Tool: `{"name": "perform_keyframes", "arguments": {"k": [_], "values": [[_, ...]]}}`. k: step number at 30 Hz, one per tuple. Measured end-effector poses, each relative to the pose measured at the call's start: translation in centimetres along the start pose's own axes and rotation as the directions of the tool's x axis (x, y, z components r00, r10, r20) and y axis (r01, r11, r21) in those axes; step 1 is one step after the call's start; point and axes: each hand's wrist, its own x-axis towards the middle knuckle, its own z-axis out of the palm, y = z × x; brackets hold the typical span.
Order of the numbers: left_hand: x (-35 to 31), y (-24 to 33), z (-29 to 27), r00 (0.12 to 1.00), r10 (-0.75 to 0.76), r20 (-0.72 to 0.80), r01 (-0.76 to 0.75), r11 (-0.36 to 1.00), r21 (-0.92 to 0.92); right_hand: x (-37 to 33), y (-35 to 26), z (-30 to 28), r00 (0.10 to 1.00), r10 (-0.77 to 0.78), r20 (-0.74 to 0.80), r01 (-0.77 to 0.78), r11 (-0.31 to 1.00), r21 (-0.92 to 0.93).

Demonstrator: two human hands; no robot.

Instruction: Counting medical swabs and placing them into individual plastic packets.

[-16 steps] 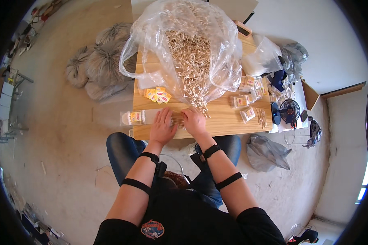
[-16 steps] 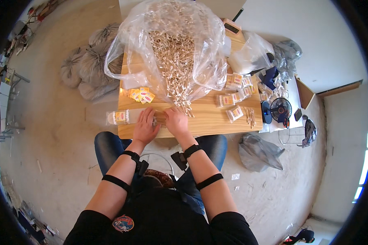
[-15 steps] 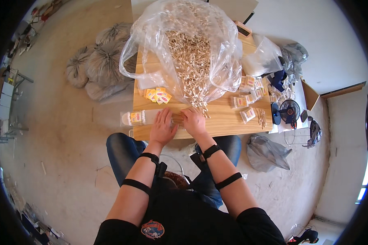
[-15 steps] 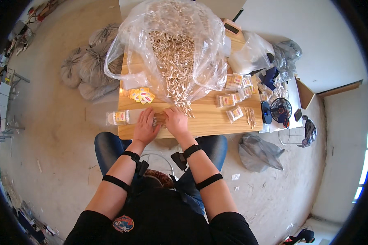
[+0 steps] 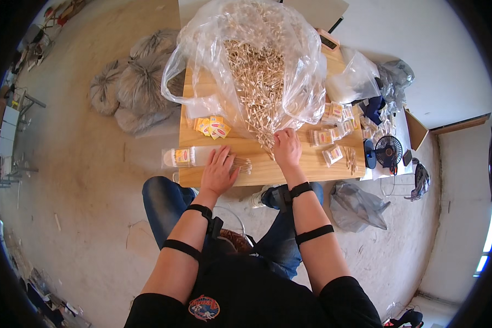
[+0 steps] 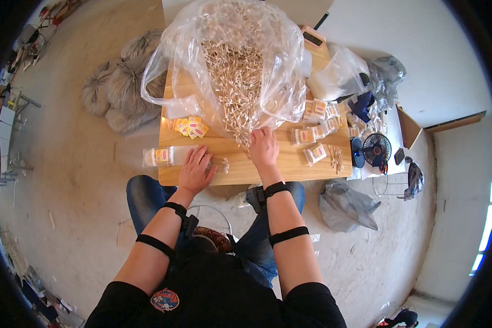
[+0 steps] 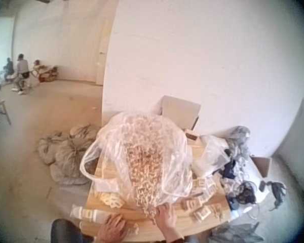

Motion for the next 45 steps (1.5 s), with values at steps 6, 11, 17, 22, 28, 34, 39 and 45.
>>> {"name": "perform_keyframes", "arguments": {"k": [6,11,17,22,28,34,39,45], "values": [[-0.2,-0.3,0.4,0.993,-0.039,-0.115,0.038,0.999,-0.017,-2.2,-4.3,1.3,0.949,-0.266,0.166,0.244,0.959,0.145],[0.4,0.3,0.3,0.995,-0.025,-0.095,0.026,1.0,0.004,-4.1,-5.4,2.0,0.944,-0.237,0.229,0.188,0.959,0.214],[-0.2,-0.1,0.1,0.999,0.028,-0.015,-0.026,0.993,0.113,-8.7,-5.4,1.4,0.98,-0.171,0.103,0.145,0.965,0.219],[-0.6,0.1,0.6,0.999,0.033,0.02,-0.035,0.995,0.097,-10.9,-6.5,1.2,0.962,-0.102,0.251,0.113,0.993,-0.029],[-0.9,0.6,1.9,0.999,-0.014,0.033,0.012,0.997,0.073,-8.9,-6.7,2.9,0.92,-0.184,0.345,0.203,0.979,-0.019],[-0.8,0.6,2.0,0.998,-0.031,0.054,0.026,0.995,0.101,-8.2,-6.2,3.1,0.911,-0.235,0.339,0.242,0.97,0.024],[-1.1,0.8,1.8,0.995,-0.039,0.087,0.026,0.989,0.145,-8.0,-4.4,2.6,0.979,-0.165,0.122,0.146,0.978,0.15],[-1.1,0.8,1.5,0.999,-0.016,0.049,0.008,0.989,0.15,-7.0,-1.3,0.2,0.969,0.241,-0.05,-0.241,0.971,0.005]]}}
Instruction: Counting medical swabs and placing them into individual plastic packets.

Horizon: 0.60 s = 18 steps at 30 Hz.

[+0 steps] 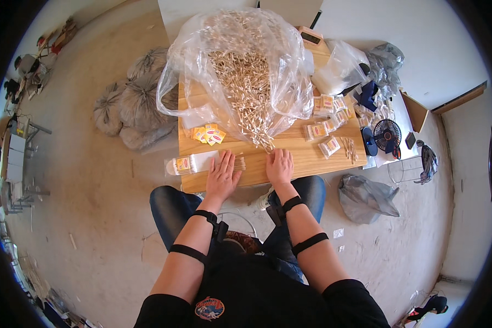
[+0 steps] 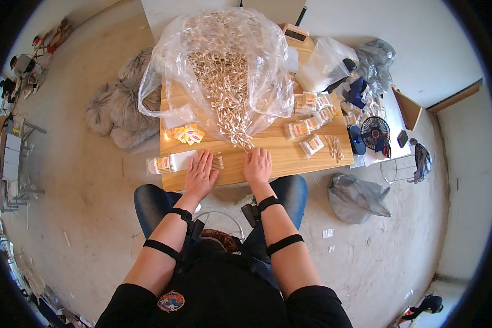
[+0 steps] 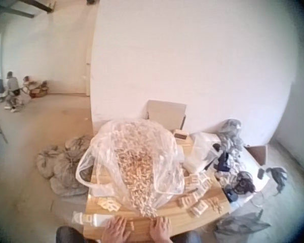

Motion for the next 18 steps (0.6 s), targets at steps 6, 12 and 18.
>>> {"name": "perform_keyframes", "arguments": {"k": [6,12,18], "values": [[0.1,0.3,-0.4,1.0,-0.001,0.027,0.002,1.0,-0.03,-0.2,0.5,0.7,0.998,0.056,0.024,-0.057,0.995,0.085],[0.2,0.1,-0.9,0.998,-0.021,0.056,0.025,0.996,-0.08,0.8,-3.3,2.2,0.953,-0.176,0.248,0.119,0.966,0.229],[0.4,0.4,-1.1,0.998,-0.043,0.042,0.048,0.991,-0.128,1.3,-3.9,3.0,0.922,-0.303,0.239,0.237,0.933,0.27]]}}
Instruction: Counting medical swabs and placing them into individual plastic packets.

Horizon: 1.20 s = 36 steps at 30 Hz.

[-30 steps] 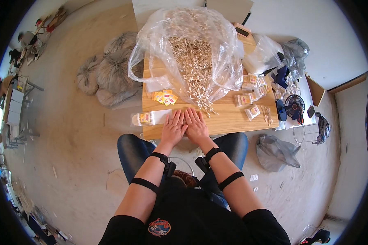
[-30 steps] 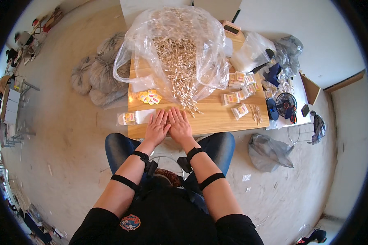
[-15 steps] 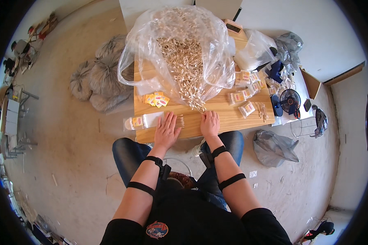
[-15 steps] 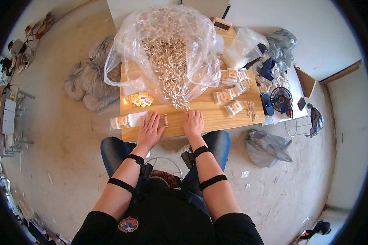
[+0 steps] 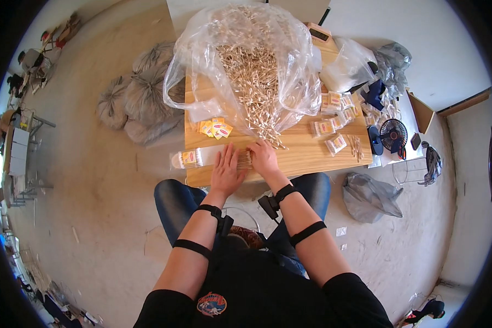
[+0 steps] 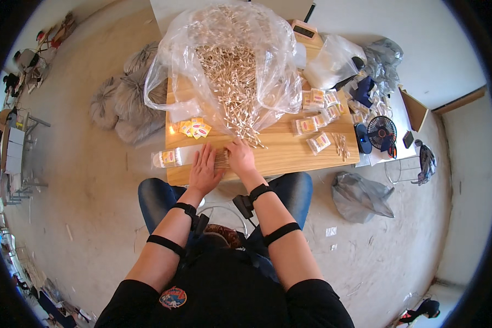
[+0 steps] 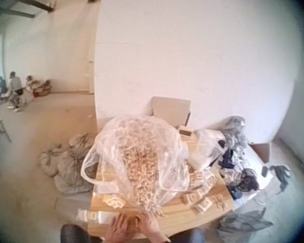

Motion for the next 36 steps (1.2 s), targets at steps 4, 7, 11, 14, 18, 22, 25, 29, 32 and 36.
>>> {"name": "perform_keyframes", "arguments": {"k": [4,7,11,14,18,22,25,29,32,36], "values": [[0.1,-0.4,0.4,0.999,-0.003,-0.036,0.003,1.0,0.0,-1.0,0.2,-0.2,1.0,0.002,-0.014,-0.001,0.998,0.061],[-0.1,-0.4,0.6,0.998,0.017,-0.056,-0.016,1.0,0.021,-2.6,-0.2,0.0,0.997,0.036,-0.075,-0.036,0.999,0.008],[-0.3,-0.9,0.9,0.998,0.005,-0.061,-0.001,0.999,0.053,-4.5,-2.0,0.0,0.991,-0.109,0.073,0.122,0.971,-0.206],[-0.1,-0.6,0.8,1.0,0.009,-0.025,-0.007,0.997,0.071,-4.7,-2.7,0.4,0.977,-0.073,0.199,0.133,0.942,-0.309],[0.0,-0.5,1.3,1.0,0.003,-0.009,-0.002,0.996,0.084,-4.6,-3.1,1.5,0.976,-0.067,0.207,0.14,0.921,-0.364],[0.1,-0.4,1.0,0.996,-0.052,0.068,0.048,0.998,0.049,-4.6,-3.1,1.8,0.969,0.027,0.245,0.056,0.943,-0.328],[0.2,-0.5,0.9,0.998,-0.037,0.052,0.037,0.999,0.014,-4.5,-3.2,1.9,0.979,0.032,0.199,0.031,0.951,-0.308],[0.0,0.4,1.4,0.995,-0.09,0.042,0.087,0.994,0.068,-4.6,-2.6,1.5,0.98,-0.004,0.197,0.074,0.934,-0.35],[-0.5,-0.6,1.4,0.994,-0.1,0.039,0.098,0.994,0.053,-3.9,-2.2,0.1,0.954,-0.088,0.286,0.176,0.938,-0.298],[-0.3,-0.3,1.2,0.995,-0.071,0.074,0.066,0.995,0.07,-3.7,-2.0,0.2,0.952,-0.132,0.276,0.222,0.919,-0.327]]}}
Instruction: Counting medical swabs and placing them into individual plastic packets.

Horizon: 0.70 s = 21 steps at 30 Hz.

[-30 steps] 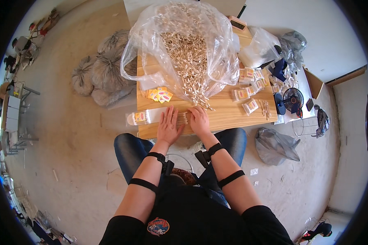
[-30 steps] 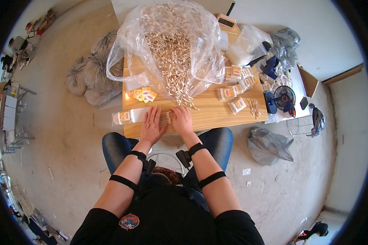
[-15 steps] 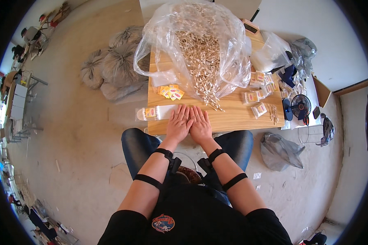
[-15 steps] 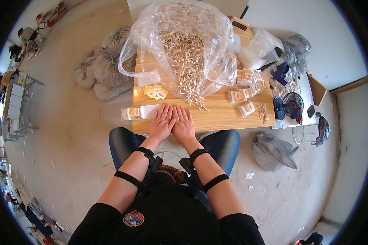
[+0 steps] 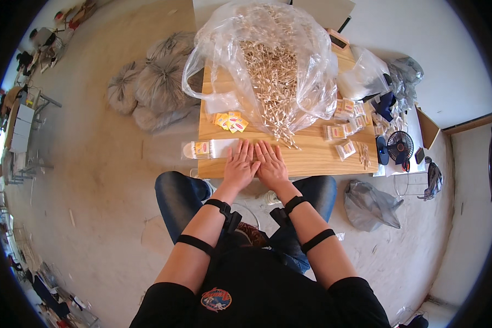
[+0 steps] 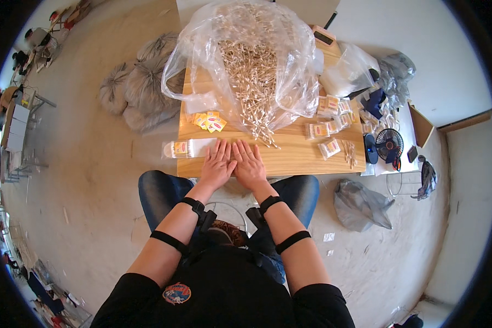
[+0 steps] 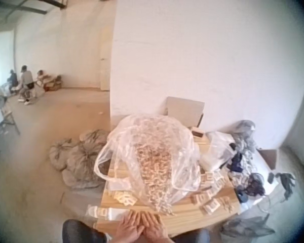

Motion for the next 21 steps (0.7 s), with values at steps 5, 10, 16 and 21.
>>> {"name": "perform_keyframes", "arguments": {"k": [5,10,16,21], "values": [[0.4,-0.2,-1.0,0.998,-0.035,0.059,0.038,0.997,-0.062,0.3,-1.5,1.4,0.998,0.045,-0.042,-0.048,0.997,-0.063],[1.4,-4.1,-5.9,0.955,-0.252,0.155,0.272,0.543,-0.794,0.7,-2.1,1.1,0.988,0.156,0.014,-0.155,0.988,-0.01],[0.5,-14.6,-5.0,0.784,-0.384,-0.489,0.329,0.923,-0.197,2.9,-5.9,2.0,0.988,0.152,-0.033,-0.15,0.988,0.042],[0.0,-17.4,-2.0,0.845,-0.496,-0.202,0.476,0.868,-0.139,4.1,-7.6,2.0,0.987,0.156,-0.033,-0.154,0.986,0.071]]}}
